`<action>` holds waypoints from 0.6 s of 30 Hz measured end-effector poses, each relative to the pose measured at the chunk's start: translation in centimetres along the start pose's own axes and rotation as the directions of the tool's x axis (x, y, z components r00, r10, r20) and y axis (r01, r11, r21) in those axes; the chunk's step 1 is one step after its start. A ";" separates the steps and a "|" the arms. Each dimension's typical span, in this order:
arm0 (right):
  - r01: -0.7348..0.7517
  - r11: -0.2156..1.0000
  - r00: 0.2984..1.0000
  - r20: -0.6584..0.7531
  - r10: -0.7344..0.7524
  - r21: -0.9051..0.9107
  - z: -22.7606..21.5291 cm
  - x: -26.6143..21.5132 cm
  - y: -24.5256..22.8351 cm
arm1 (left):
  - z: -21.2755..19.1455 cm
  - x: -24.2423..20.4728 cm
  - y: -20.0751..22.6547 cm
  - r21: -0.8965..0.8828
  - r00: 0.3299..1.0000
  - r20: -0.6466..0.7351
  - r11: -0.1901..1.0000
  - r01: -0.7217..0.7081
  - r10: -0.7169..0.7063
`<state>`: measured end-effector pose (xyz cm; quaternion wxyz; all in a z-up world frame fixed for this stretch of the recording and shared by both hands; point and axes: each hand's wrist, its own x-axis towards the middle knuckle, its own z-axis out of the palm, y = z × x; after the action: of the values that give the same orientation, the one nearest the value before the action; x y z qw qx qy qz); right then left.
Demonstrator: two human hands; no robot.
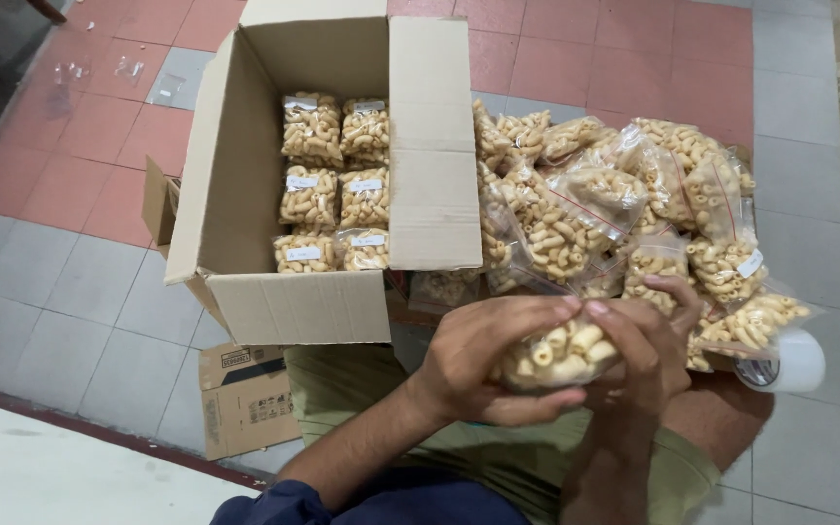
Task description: Packing small plastic bags of snacks into a cardboard box while sitting on the floor.
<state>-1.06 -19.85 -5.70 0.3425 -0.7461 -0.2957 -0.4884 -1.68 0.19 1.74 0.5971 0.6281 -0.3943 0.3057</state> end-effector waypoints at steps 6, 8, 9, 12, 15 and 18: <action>0.026 0.980 0.999 0.026 -0.022 -0.198 -0.6 2.2 -1.1 | -2.7 -0.2 0.2 0.133 0.918 0.368 0.986 0.102 -0.145; 0.060 0.979 0.998 0.021 -0.057 -0.194 -0.3 3.9 -2.4 | -3.1 -0.3 0.3 0.116 0.899 0.406 0.985 0.129 -0.165; 0.036 0.977 0.999 0.045 -0.027 -0.212 -0.1 4.5 -3.1 | -3.2 -0.5 0.4 0.129 0.899 0.404 0.983 0.127 -0.169; 0.051 0.956 0.995 0.098 -0.023 -0.289 -0.6 4.2 -3.2 | -3.9 -0.3 0.9 0.166 0.908 0.385 0.980 0.110 -0.167; 0.231 0.903 0.966 -0.023 -0.256 -0.362 2.0 5.1 -2.3 | -4.9 -0.5 1.5 0.224 0.913 0.354 0.966 0.128 -0.203; 0.306 0.921 0.943 -0.052 -0.327 -0.242 3.8 5.4 -4.5 | -5.7 -1.5 1.5 0.285 0.916 0.325 0.948 0.141 -0.234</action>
<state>-0.69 -13.58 -0.71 0.1831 -0.7000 -0.3378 -0.6020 -3.28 6.05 1.76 0.4568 0.7798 -0.3899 0.1767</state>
